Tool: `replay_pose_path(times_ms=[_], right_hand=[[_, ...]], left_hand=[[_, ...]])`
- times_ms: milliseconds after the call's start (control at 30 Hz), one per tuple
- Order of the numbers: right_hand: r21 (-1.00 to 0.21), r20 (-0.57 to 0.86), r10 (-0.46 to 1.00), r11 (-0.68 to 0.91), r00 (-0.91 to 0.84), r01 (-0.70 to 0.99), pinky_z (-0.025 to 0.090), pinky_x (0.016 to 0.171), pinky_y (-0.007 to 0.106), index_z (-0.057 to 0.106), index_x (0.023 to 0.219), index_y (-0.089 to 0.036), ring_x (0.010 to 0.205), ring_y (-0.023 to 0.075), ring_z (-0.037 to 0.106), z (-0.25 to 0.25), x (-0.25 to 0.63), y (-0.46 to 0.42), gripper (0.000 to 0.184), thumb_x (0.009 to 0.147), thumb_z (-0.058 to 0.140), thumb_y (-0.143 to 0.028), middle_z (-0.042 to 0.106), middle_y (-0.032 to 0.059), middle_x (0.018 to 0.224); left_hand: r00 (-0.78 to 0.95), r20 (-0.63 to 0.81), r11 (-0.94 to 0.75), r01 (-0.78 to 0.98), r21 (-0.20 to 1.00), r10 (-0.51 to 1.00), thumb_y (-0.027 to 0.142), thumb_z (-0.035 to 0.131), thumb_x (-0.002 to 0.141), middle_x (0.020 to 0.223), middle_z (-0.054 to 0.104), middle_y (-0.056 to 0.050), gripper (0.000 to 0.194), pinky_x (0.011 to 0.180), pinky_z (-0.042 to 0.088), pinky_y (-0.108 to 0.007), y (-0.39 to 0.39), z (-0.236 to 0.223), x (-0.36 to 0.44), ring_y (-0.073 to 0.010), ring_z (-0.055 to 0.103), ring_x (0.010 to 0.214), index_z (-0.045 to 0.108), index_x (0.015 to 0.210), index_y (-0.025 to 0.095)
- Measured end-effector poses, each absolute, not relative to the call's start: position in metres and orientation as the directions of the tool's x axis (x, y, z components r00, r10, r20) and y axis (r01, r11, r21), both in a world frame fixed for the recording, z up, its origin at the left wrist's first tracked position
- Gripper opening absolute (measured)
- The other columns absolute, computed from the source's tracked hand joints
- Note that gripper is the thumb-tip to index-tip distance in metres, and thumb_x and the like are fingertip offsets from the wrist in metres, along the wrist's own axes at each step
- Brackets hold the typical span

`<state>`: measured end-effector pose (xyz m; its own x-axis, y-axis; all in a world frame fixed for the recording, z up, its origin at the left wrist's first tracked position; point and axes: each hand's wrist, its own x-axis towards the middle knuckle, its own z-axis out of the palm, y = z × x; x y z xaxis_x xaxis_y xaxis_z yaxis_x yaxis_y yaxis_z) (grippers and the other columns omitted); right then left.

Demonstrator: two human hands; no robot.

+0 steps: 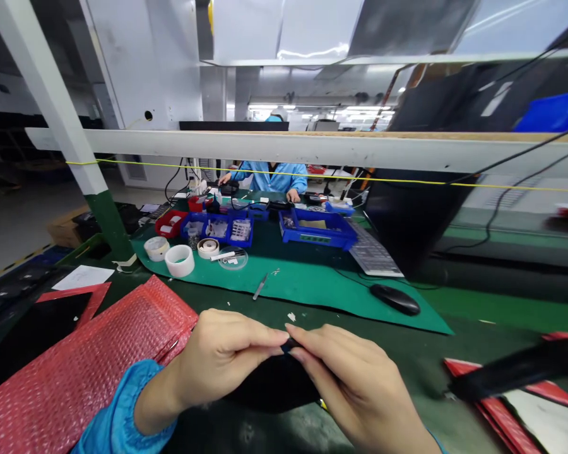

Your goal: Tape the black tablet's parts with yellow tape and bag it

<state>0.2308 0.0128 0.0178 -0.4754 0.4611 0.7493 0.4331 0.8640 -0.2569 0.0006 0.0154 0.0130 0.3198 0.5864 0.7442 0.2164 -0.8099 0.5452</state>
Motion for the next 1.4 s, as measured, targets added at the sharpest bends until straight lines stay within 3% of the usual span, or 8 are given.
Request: replay_pose_path(times_ms=[267, 700, 900, 1133, 1233, 1400], right_hand=[[-0.270, 0.728, 0.494, 0.844, -0.475, 0.463, 0.054, 0.067, 0.027, 0.065, 0.137, -0.017, 0.071, 0.0155, 0.067, 0.014, 0.232, 0.014, 0.031, 0.108, 0.054, -0.012, 0.073, 0.0039, 0.086], [-0.236, 0.699, 0.456, 0.874, -0.551, 0.425, 0.059, 0.079, 0.027, 0.055, 0.149, -0.018, 0.094, 0.0166, 0.075, 0.014, 0.239, 0.014, 0.046, 0.106, 0.048, -0.003, 0.078, 0.0078, 0.114], [-0.142, 0.681, 0.411, 0.886, -0.606, 0.441, 0.054, 0.069, 0.028, 0.058, 0.148, -0.017, 0.085, 0.0164, 0.071, 0.019, 0.247, 0.014, 0.043, 0.109, 0.043, -0.007, 0.076, 0.0081, 0.109], [-0.059, 0.624, 0.428, 0.860, -0.654, 0.508, 0.037, 0.053, 0.030, 0.055, 0.150, -0.021, 0.059, 0.0163, 0.051, 0.025, 0.243, 0.009, 0.052, 0.103, 0.038, -0.006, 0.061, 0.0014, 0.083], [-0.046, 0.631, 0.419, 0.860, -0.653, 0.508, 0.038, 0.053, 0.030, 0.054, 0.150, -0.020, 0.059, 0.0166, 0.051, 0.023, 0.241, 0.008, 0.052, 0.102, 0.039, -0.006, 0.061, 0.0017, 0.083], [-0.053, 0.694, 0.369, 0.882, -0.618, 0.468, 0.047, 0.059, 0.029, 0.058, 0.146, -0.016, 0.068, 0.0163, 0.064, 0.017, 0.243, 0.010, 0.045, 0.105, 0.042, -0.005, 0.074, 0.0064, 0.097]], left_hand=[[0.237, 0.770, -0.804, 0.235, 0.546, 0.592, 0.004, 0.083, 0.087, 0.091, 0.087, 0.000, 0.024, 0.073, 0.066, -0.017, 0.017, 0.013, 0.005, -0.0147, 0.083, 0.075, 0.084, 0.104, 0.022], [0.213, 0.749, -0.772, 0.297, 0.562, 0.628, 0.002, 0.085, 0.085, 0.095, 0.087, 0.004, 0.029, 0.077, 0.066, -0.016, 0.016, 0.005, 0.006, -0.0136, 0.084, 0.079, 0.083, 0.101, 0.026], [0.194, 0.689, -0.712, 0.283, 0.642, 0.699, 0.004, 0.084, 0.086, 0.089, 0.087, 0.006, 0.024, 0.075, 0.062, -0.010, 0.015, 0.010, 0.009, -0.0101, 0.082, 0.075, 0.083, 0.096, 0.025], [0.388, 0.569, -0.678, 0.258, 0.688, 0.725, 0.006, 0.064, 0.100, 0.093, 0.083, -0.001, 0.021, 0.077, 0.060, -0.016, 0.011, 0.018, 0.009, -0.0127, 0.079, 0.082, 0.080, 0.102, 0.020], [0.400, 0.568, -0.685, 0.268, 0.678, 0.719, 0.006, 0.061, 0.101, 0.089, 0.082, -0.001, 0.023, 0.075, 0.058, -0.016, 0.008, 0.019, 0.009, -0.0129, 0.079, 0.082, 0.080, 0.101, 0.020], [0.387, 0.539, -0.655, 0.305, 0.691, 0.748, 0.010, 0.063, 0.103, 0.097, 0.084, 0.001, 0.028, 0.078, 0.057, -0.015, 0.005, 0.018, 0.006, -0.0115, 0.079, 0.085, 0.082, 0.114, 0.026]])
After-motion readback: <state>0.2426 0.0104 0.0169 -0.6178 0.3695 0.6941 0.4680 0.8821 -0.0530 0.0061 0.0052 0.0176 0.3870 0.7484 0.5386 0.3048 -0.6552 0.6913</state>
